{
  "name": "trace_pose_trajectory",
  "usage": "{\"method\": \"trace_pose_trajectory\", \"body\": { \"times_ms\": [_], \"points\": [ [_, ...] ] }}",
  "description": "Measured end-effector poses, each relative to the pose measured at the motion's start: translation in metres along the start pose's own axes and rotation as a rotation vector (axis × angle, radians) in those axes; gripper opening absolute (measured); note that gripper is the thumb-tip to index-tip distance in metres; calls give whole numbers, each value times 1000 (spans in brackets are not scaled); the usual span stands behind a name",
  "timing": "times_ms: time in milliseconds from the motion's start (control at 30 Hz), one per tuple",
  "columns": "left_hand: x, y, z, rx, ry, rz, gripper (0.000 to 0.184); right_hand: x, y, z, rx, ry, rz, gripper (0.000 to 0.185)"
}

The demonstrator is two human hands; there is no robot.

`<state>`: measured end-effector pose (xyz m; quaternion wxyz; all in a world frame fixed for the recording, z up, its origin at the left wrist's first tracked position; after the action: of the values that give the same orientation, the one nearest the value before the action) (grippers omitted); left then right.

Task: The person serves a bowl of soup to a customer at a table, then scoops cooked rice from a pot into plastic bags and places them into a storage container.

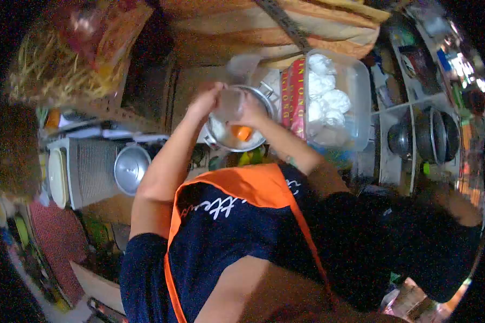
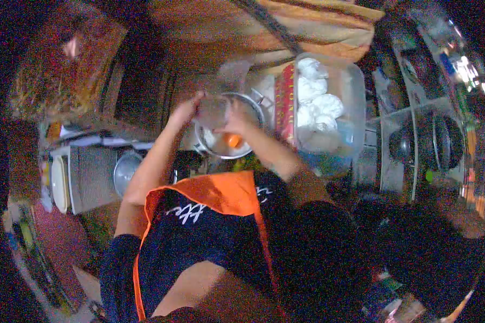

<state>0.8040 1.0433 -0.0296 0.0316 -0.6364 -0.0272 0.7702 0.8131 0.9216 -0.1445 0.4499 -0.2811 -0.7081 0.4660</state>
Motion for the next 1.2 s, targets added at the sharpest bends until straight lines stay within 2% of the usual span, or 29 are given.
{"method": "trace_pose_trajectory", "body": {
  "times_ms": [33,67,100,133,200,233,300,367,400,467,500,567,600,633,667,700,733,800,833,867,900,933,967,1000,1033,1067,1100,1167,1200],
  "points": [
    [-13,15,7,135,21,-49,22,18,0,-13,80,-84,-65,41],
    [-30,22,14,160,88,-165,24,36,-1,-25,167,-162,-136,42],
    [-43,30,23,196,163,-276,25,50,-11,-34,44,-367,-340,43],
    [-50,30,31,185,203,-211,31,45,-32,-28,-214,-345,-646,37],
    [-52,15,27,191,267,-106,47,43,-51,-14,-210,-229,-591,28],
    [-34,8,21,262,260,-156,55,38,-48,-15,62,-81,-260,26],
    [19,6,12,405,264,-354,73,54,-78,-13,-236,-268,-257,29],
    [45,14,31,348,280,-328,63,78,-122,3,-369,-387,-214,31],
    [65,20,17,383,305,-330,63,86,-144,6,-394,-364,-187,31],
    [124,35,-18,666,25,-171,55,110,-166,4,-233,-349,-55,28],
    [109,44,-9,685,32,-172,55,114,-176,2,-241,-333,-43,28],
    [31,62,23,577,11,-42,56,99,-181,-12,-38,0,-221,26],
    [7,72,34,622,-42,-66,43,101,-199,-14,-49,8,-212,26],
    [-8,78,40,633,-36,-69,43,96,-215,-17,22,74,-298,26],
    [-30,86,46,669,100,-27,36,89,-224,-19,93,136,-384,26],
    [-50,92,51,703,236,19,29,72,-226,-28,-120,77,-565,27],
    [-49,98,52,831,113,-34,30,70,-246,-23,-131,103,-731,25],
    [-41,112,53,924,23,54,32,47,-266,-19,-543,119,-1105,18],
    [-37,118,57,1012,-66,141,35,50,-275,-13,-541,118,-1101,18],
    [-29,121,58,1032,-207,182,39,67,-315,16,-867,-118,-657,19],
    [-27,124,54,1029,-199,191,39,93,-338,50,-1143,-353,-181,20],
    [-20,125,50,998,-298,267,39,99,-340,64,-1137,-360,-181,20],
    [-19,127,51,963,-400,344,38,130,-324,76,-926,-625,70,22],
    [-23,116,44,784,-258,200,38,152,-299,87,-688,-874,313,27],
    [-32,105,44,599,-125,59,39,145,-291,93,-674,-879,301,27],
    [-38,108,46,833,-35,-40,35,117,-262,74,-283,-588,402,29],
    [-32,105,45,986,-143,-238,26,80,-231,66,106,-291,490,33],
    [-57,104,43,966,548,-610,17,49,-218,74,378,-64,467,28],
    [-57,102,49,963,533,-598,17,47,-213,81,395,-71,461,28]
  ]
}}
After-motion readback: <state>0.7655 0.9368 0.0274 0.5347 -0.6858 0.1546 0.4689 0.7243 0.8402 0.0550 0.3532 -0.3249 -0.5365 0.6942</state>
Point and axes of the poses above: each hand's wrist, its own z-axis away from the middle knuckle, its own y-axis out of the palm, x = y × z, the point moved 7 cm from there along -z, towards the middle knuckle, and after that the axes turned 1 degree about z, right-handed, at the moved point
